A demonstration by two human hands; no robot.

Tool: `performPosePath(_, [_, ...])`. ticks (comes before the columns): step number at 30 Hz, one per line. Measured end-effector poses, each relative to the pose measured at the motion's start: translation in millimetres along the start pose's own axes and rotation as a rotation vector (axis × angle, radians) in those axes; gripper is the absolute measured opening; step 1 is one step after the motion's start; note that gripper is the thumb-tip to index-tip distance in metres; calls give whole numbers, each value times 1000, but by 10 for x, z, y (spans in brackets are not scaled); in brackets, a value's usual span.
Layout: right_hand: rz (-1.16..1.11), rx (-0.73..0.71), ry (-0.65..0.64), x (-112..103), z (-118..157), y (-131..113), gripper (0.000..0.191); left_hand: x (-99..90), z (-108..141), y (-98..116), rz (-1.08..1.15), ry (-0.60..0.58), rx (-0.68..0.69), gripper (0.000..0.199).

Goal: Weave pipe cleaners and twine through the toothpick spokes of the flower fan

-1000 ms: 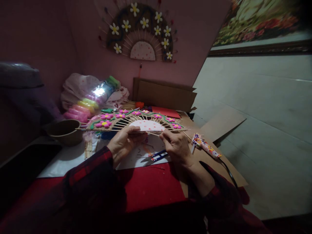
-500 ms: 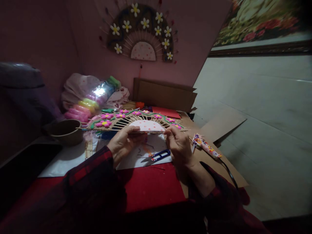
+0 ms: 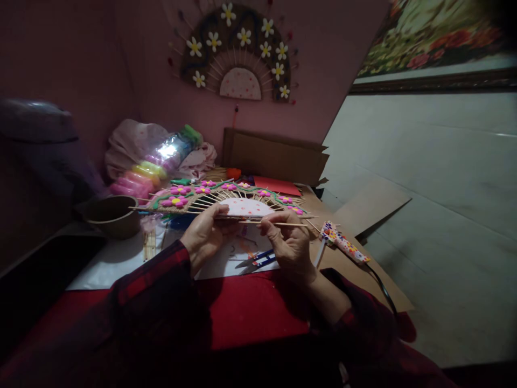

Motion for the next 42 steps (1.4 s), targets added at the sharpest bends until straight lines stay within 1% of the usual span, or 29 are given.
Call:
performPosePath(3, [71,-13,-31,36,0,-1,8,2,2,1,-12,27,-6,19])
performPosePath(7, [124,-3,-6,38,-29,19,9,13,13,12,-26,37,4,16])
performPosePath(11, [148,-12,-8,40,-44,11,9,-5,14,6,-58,37,1,16])
performPosePath(14, [141,-24,-18,39,-39,4,9,-25,3,-4,-61,14,5,18])
performPosePath(17, [126,-13,-19,36,-36,10,9,-51,-9,-13,-81,23,5,18])
performPosePath(21, [116,1,17,27,-41,16,11,-72,-23,-22,-118,32,-2,15])
performPosePath(25, [89,-8,20,24,-41,18,10,-64,-25,-18,-127,27,-3,13])
performPosePath(28, [102,-8,5,27,-39,15,10,-57,-18,-16,-123,48,-14,10])
performPosePath(39, [99,-12,-24,36,-47,11,10,-52,-15,-25,-123,52,-12,12])
performPosePath(42, [84,-18,-13,35,-56,25,10,-53,-19,-32,-127,42,-13,13])
Point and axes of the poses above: each hand's wrist, its own z-axis away from the middle knuckle, its own x-axis out of the palm, y = z × x, the point moved 3 cm from there along -z, towards the middle knuckle, and after that the axes turned 15 degrees about x, right-handed, at the moved point
